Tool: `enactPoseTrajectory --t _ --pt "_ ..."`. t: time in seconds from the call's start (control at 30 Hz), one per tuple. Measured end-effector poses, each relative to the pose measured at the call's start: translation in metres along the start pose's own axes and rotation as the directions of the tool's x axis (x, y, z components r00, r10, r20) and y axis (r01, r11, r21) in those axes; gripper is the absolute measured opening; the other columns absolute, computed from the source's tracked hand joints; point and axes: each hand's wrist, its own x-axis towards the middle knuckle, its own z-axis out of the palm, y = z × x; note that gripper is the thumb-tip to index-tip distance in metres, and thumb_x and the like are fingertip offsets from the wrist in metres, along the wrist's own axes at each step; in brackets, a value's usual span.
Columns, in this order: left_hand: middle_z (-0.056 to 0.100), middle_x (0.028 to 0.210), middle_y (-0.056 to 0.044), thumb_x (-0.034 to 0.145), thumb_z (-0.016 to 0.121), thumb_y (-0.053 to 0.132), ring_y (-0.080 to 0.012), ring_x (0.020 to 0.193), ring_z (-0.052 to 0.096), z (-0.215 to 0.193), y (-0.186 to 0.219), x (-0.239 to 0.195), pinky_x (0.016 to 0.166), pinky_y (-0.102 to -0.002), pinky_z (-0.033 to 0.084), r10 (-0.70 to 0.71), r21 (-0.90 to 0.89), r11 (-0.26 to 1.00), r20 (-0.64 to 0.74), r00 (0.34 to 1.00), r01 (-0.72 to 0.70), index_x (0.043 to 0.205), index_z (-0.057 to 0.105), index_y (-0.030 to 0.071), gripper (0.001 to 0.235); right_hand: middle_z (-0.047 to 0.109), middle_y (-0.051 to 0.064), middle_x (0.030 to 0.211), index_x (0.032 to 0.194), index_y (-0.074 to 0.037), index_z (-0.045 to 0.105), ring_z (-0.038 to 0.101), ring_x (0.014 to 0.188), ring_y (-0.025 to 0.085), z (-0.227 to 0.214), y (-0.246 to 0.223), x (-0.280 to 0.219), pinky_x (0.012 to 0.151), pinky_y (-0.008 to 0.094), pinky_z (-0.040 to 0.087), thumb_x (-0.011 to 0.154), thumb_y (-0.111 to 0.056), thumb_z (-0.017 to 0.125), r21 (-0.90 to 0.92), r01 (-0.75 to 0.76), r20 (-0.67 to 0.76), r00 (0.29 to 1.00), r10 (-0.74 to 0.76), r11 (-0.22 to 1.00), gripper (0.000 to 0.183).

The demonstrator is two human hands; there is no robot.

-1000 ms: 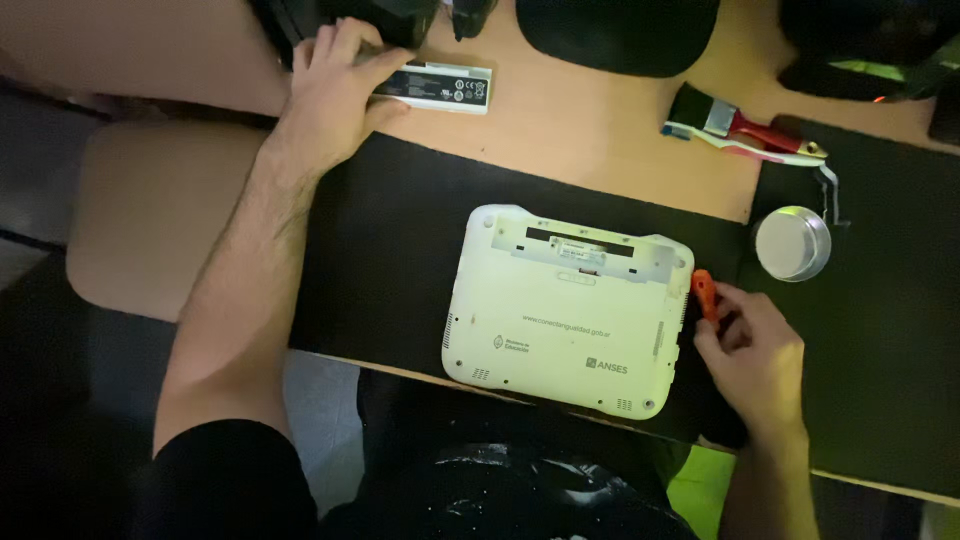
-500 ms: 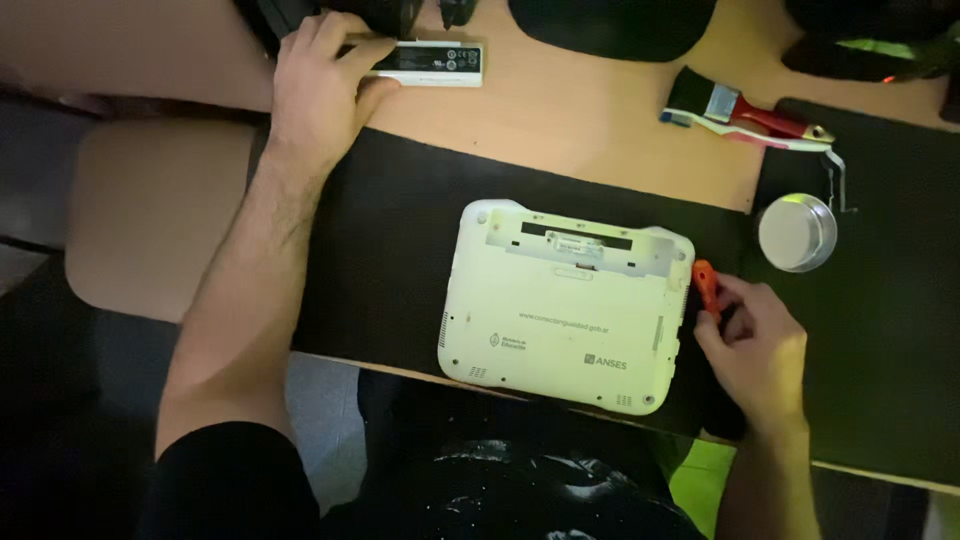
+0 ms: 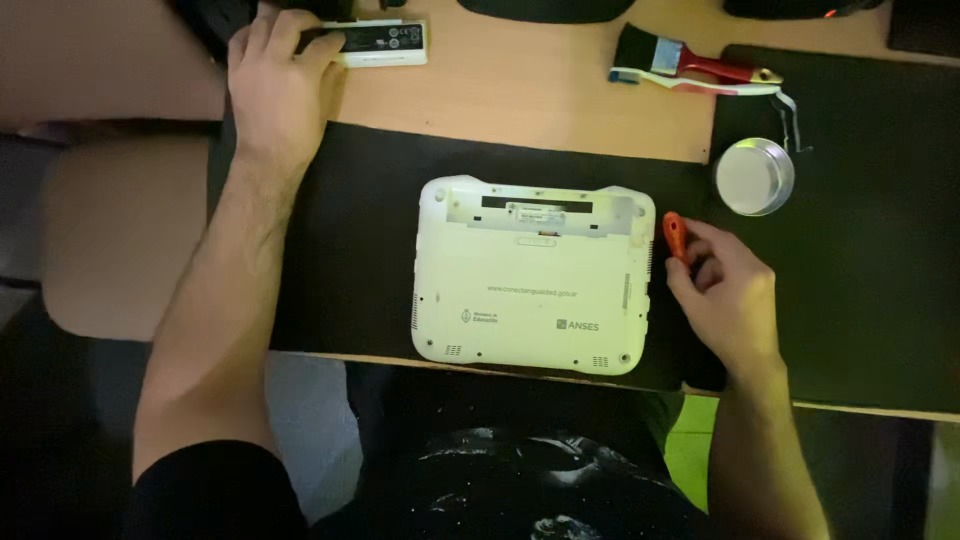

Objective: The person removes the battery from a white laptop and uses a red screwdriver to unscrew multiple screws from the back panel. After removing the screws, the person flips the laptop over, opens the lid, and presses the power button to turn it on.

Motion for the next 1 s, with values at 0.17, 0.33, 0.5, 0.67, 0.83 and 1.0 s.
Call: enactPoseTrajectory --t 0.17,0.33,0.5,0.67,0.83,1.0 --pt "0.078 0.129 -0.014 0.115 0.100 0.012 -0.0367 0.114 0.071 -0.035 0.067 0.023 0.094 -0.052 0.057 -0.034 -0.420 0.906 0.044 0.998 0.049 0.127 0.089 0.006 0.018 0.079 0.005 0.113 0.166 -0.003 0.072 0.061 0.071 0.008 -0.007 -0.003 0.008 0.068 0.025 0.051 0.114 -0.002 0.083 0.179 -0.164 0.052 0.986 0.157 0.970 0.053" --pt "0.088 0.106 -0.008 0.120 0.087 0.019 -0.0188 0.078 0.075 -0.047 0.140 0.038 0.070 -0.037 0.060 0.047 -0.735 0.571 0.474 0.879 0.366 0.123 0.089 0.006 0.014 0.074 0.009 0.115 0.168 -0.003 0.067 0.070 0.078 0.017 -0.014 -0.050 0.029 0.068 0.029 0.057 0.117 0.002 0.076 0.380 -0.234 0.091 0.972 0.216 0.895 0.053" --pt "0.079 0.087 -0.010 0.123 0.075 0.010 -0.0338 0.070 0.077 -0.031 0.170 0.030 0.062 -0.043 0.063 -0.071 -0.884 0.374 0.276 0.959 0.282 0.118 0.087 0.010 0.013 0.078 0.023 0.115 0.162 0.007 0.054 0.082 0.083 0.029 0.020 -0.074 0.065 0.082 0.045 0.075 0.115 0.003 0.077 0.622 0.061 0.099 0.983 -0.156 0.781 0.052" --pt "0.081 0.086 -0.008 0.121 0.077 0.015 -0.0343 0.074 0.082 -0.024 0.176 0.031 0.061 -0.043 0.064 -0.127 -0.868 0.396 0.270 0.954 0.298 0.116 0.084 0.013 0.009 0.084 0.023 0.116 0.162 0.007 0.049 0.086 0.087 0.033 0.067 -0.094 0.109 0.088 0.049 0.074 0.108 0.006 0.089 0.568 0.248 0.116 0.920 -0.375 0.785 0.067" --pt "0.081 0.087 -0.021 0.115 0.079 0.012 -0.0492 0.082 0.083 -0.024 0.178 0.042 0.065 -0.055 0.064 -0.018 -0.852 0.345 0.412 0.911 0.392 0.119 0.084 0.007 0.008 0.083 0.022 0.118 0.157 0.008 0.054 0.085 0.098 0.034 0.099 -0.096 0.135 0.093 0.050 0.072 0.108 0.007 0.092 0.540 0.409 0.032 0.863 -0.504 0.735 0.063" --pt "0.081 0.083 -0.018 0.111 0.077 0.013 -0.0497 0.081 0.083 -0.007 0.167 0.043 0.070 -0.056 0.064 0.053 -0.875 0.288 0.421 0.906 0.390 0.119 0.085 0.014 0.011 0.088 0.018 0.117 0.137 0.003 0.065 0.090 0.097 0.045 0.104 -0.118 0.136 0.082 0.052 0.073 0.114 0.001 0.086 0.319 0.659 0.022 0.714 -0.700 0.681 0.031"
